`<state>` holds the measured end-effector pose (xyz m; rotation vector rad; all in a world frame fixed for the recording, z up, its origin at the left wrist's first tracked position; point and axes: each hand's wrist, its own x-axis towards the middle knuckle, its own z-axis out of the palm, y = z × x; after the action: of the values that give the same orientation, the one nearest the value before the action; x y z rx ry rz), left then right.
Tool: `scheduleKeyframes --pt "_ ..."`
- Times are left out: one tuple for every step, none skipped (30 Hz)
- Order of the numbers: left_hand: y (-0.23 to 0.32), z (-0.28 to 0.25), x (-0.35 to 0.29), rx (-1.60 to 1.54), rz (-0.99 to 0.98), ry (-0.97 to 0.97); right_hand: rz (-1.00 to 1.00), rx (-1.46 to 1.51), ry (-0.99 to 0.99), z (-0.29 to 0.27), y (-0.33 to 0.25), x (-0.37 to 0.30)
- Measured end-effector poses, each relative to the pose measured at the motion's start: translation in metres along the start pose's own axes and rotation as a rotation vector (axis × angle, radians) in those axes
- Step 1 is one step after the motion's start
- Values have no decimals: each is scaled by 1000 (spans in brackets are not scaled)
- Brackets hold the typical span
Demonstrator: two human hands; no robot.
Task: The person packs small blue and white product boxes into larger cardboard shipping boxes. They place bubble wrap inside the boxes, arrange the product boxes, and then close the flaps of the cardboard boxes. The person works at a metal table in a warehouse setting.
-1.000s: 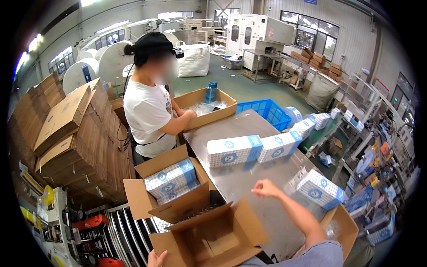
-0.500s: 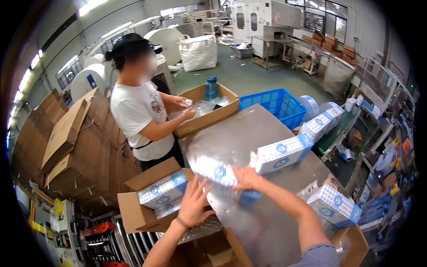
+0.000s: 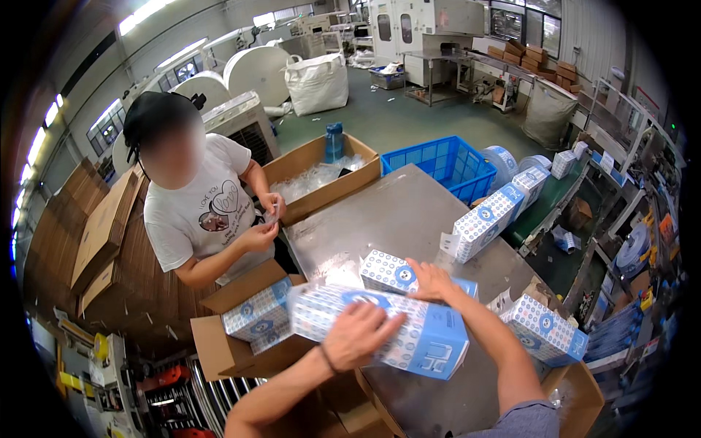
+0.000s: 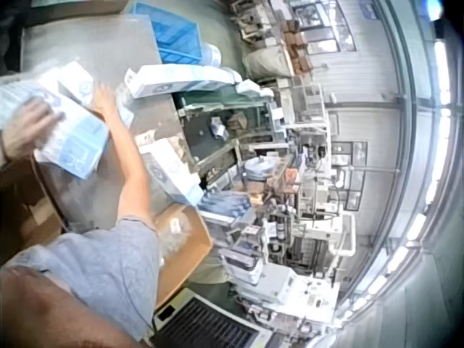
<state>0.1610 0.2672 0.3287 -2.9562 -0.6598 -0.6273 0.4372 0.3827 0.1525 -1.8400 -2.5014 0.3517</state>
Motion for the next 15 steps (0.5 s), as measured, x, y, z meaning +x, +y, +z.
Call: scheduleKeyframes --pt "2 -34 -2 -20 -29 86 -23 120 164 15 1 -18" --pt "10 -68 -8 -36 -112 121 -24 123 150 31 11 -32" --pt "16 -92 -15 -59 -185 155 -59 183 222 49 30 -45" --pt "21 -107 -29 -143 -258 242 -78 221 248 51 31 -57" --pt "25 -114 -44 -228 -332 329 -95 257 272 52 32 -70" --pt "34 -122 -75 -275 -454 343 -11 233 168 14 3 -77" --pt "43 -126 -103 -346 -545 358 109 195 72 -19 -14 -96" --pt "49 -124 -132 -433 -588 312 116 332 103 -35 -15 -115" --pt "60 -112 -163 -599 -714 310 125 463 134 -41 -7 -132" --pt "73 -101 -192 -752 -848 319 122 469 119 -32 7 -147" --pt "85 -94 -206 -799 -887 310 104 565 218 -21 25 -160" --pt "97 -86 -218 -848 -922 298 94 658 319 -15 32 -172" --pt "104 -80 -221 -680 -905 236 81 659 300 -25 17 -179" --pt "112 -70 -235 -593 -945 181 185 1108 224 -42 3 -191" --pt "116 -50 -251 -514 -964 132 302 1541 150 -59 -12 -198"
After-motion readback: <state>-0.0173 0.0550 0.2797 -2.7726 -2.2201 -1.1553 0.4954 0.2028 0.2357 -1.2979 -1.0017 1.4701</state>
